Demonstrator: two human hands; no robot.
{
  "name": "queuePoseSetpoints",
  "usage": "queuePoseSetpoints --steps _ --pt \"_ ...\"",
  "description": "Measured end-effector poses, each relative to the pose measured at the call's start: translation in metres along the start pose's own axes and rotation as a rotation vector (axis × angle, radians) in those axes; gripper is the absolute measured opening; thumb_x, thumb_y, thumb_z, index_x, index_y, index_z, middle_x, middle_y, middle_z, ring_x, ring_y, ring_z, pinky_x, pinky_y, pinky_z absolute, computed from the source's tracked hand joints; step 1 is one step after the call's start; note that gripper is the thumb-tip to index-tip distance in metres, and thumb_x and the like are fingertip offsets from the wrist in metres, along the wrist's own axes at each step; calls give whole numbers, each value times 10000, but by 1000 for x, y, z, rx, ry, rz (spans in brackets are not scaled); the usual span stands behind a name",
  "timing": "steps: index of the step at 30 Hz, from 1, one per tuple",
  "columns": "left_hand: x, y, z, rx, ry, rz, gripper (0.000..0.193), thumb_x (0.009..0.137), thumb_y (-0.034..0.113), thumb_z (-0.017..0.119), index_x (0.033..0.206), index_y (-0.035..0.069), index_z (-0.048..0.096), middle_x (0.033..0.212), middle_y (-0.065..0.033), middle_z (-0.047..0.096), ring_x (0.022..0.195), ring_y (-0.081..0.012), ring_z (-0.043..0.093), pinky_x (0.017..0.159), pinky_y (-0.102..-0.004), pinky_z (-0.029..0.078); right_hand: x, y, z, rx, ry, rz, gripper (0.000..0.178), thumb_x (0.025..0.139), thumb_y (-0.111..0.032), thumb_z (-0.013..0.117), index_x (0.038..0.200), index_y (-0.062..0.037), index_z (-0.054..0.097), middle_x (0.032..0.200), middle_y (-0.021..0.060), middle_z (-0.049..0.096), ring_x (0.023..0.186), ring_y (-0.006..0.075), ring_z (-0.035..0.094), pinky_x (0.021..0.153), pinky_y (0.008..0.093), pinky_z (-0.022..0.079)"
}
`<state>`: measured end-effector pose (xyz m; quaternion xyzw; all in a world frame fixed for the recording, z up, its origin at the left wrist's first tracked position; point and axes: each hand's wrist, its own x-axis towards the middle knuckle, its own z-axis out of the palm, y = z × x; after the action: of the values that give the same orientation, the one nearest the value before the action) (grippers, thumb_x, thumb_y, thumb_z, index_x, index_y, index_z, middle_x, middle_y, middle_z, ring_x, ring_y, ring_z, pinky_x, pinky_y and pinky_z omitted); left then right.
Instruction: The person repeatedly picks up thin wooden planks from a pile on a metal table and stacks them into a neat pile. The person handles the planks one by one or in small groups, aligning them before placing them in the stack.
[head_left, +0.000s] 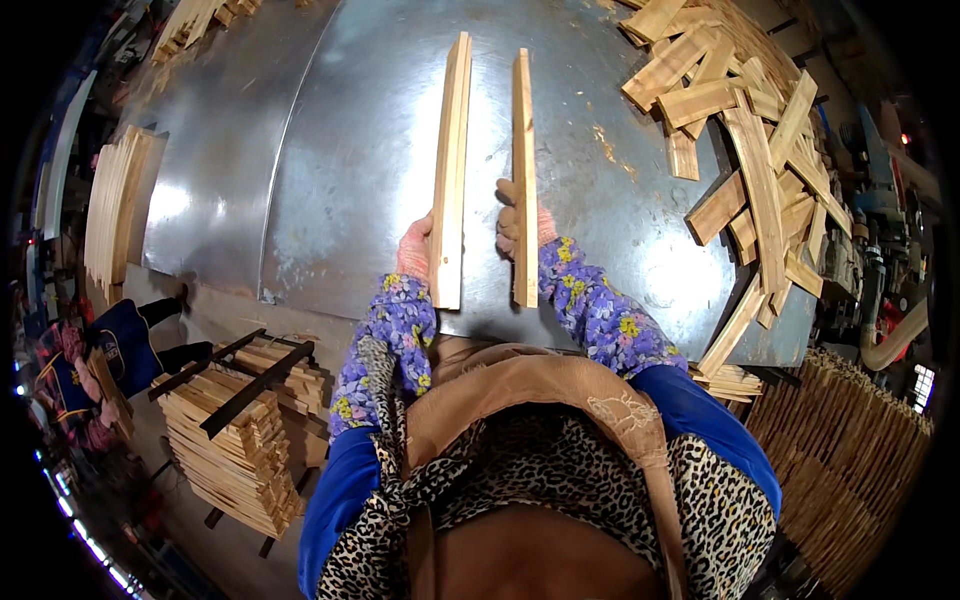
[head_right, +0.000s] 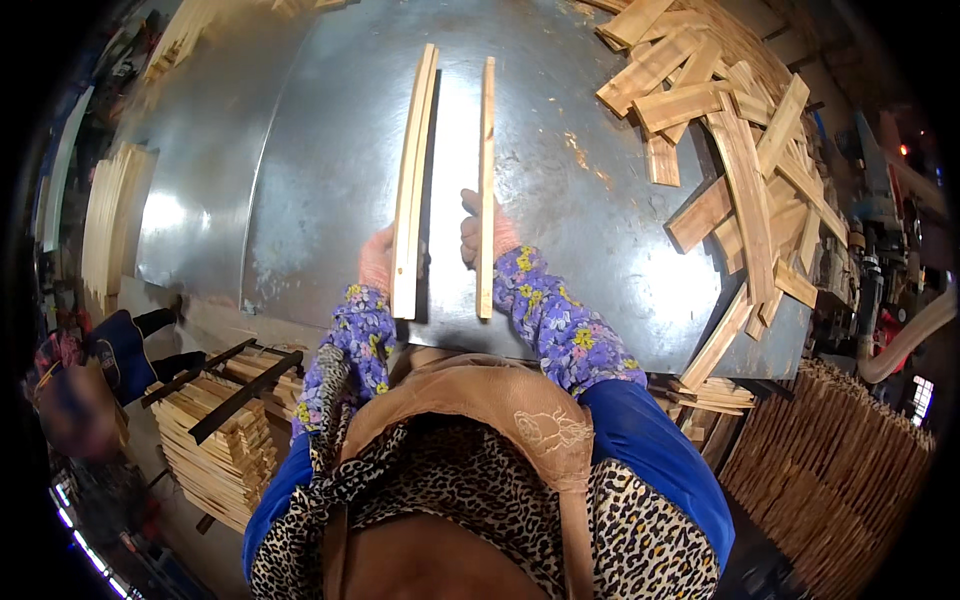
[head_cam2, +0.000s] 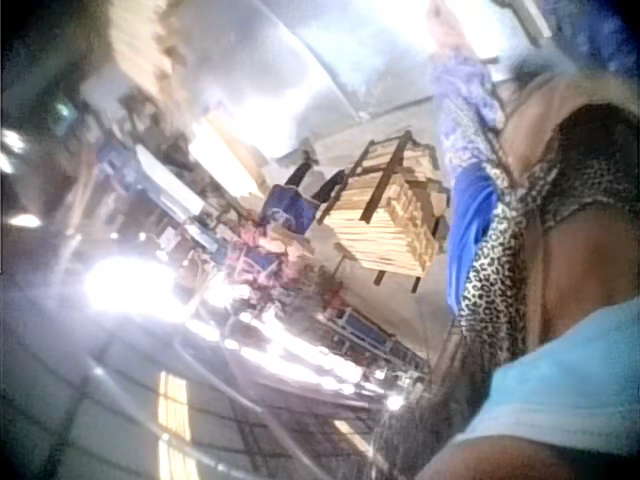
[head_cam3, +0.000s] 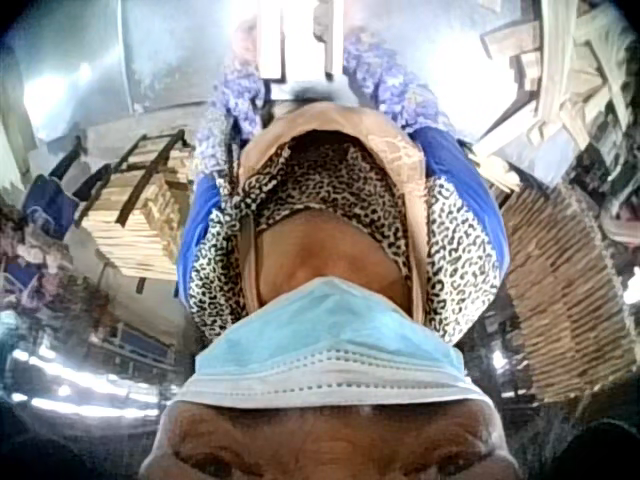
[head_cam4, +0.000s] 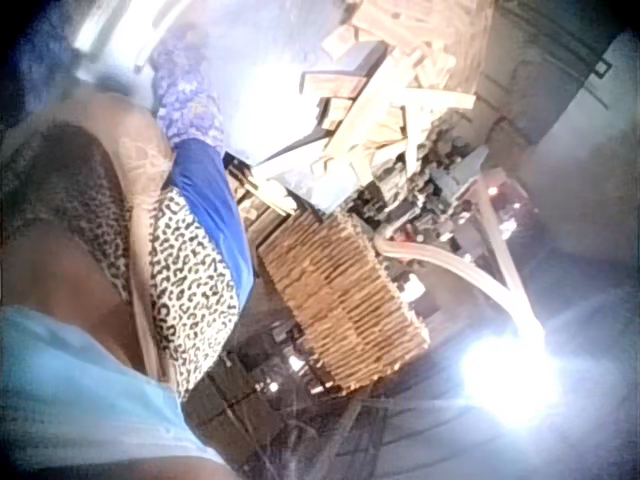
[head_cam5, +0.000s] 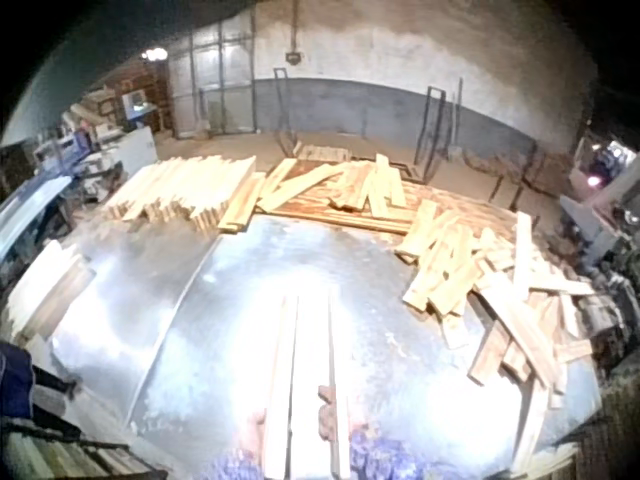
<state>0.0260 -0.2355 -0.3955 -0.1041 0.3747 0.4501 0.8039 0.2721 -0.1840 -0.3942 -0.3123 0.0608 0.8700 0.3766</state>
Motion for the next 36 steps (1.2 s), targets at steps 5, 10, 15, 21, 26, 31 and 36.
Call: queuePoseSetpoints --steps 5,10,15,21,26,31,36 --pt "10 -36 -34 437 201 368 391 1084 342 689 1302 20 728 988 -101 774 793 -169 731 681 -295 632 31 34 58 -1471 315 -93 599 1115 -493 496 1452 -18 636 1119 196 725 998 322 689 894 413 558" --pt "-38 13 11 1323 516 619 416 1061 321 549 1276 13 727 1166 -242 770 1140 -412 716 978 -448 550 30 52 91 -1743 290 -261 612 1051 -350 503 1561 -14 536 1389 325 684 1327 471 642 1141 491 497" --pt "-63 46 45 1722 789 773 550 1041 347 589 1434 -35 629 1412 -261 666 1320 -453 606 1125 -477 492 29 36 90 -1827 34 -112 649 1079 -422 461 1601 -40 511 1449 272 670 1363 421 628 1171 438 485" --pt "54 62 139 1856 597 1117 752 940 307 778 1581 1 531 1640 -253 469 1481 -404 483 1289 -495 346 -10 -171 7 -1472 806 -845 489 1014 -269 675 1436 -28 625 1452 219 672 1252 356 671 1111 427 523" --pt "231 24 298 2002 215 1081 856 877 411 810 1586 32 517 1611 -324 467 1487 -474 454 1264 -520 354 -40 -405 -100 -864 1105 -1279 918 981 -371 777 1648 85 341 1522 293 596 1364 355 628 1166 448 477" --pt "417 9 453 2142 101 1042 981 871 564 775 1650 84 421 1653 -313 426 1494 -460 468 1252 -535 371 -17 -504 -113 -495 757 -830 693 981 -436 796 1417 80 641 1312 186 735 1163 285 695 1058 416 527" --pt "476 -12 555 2264 96 637 1036 817 515 847 1650 103 389 1608 -312 457 1460 -474 515 1222 -549 446 9 -533 -131 -475 750 -957 511 991 -294 817 1380 4 672 1153 134 778 988 288 753 889 438 620"
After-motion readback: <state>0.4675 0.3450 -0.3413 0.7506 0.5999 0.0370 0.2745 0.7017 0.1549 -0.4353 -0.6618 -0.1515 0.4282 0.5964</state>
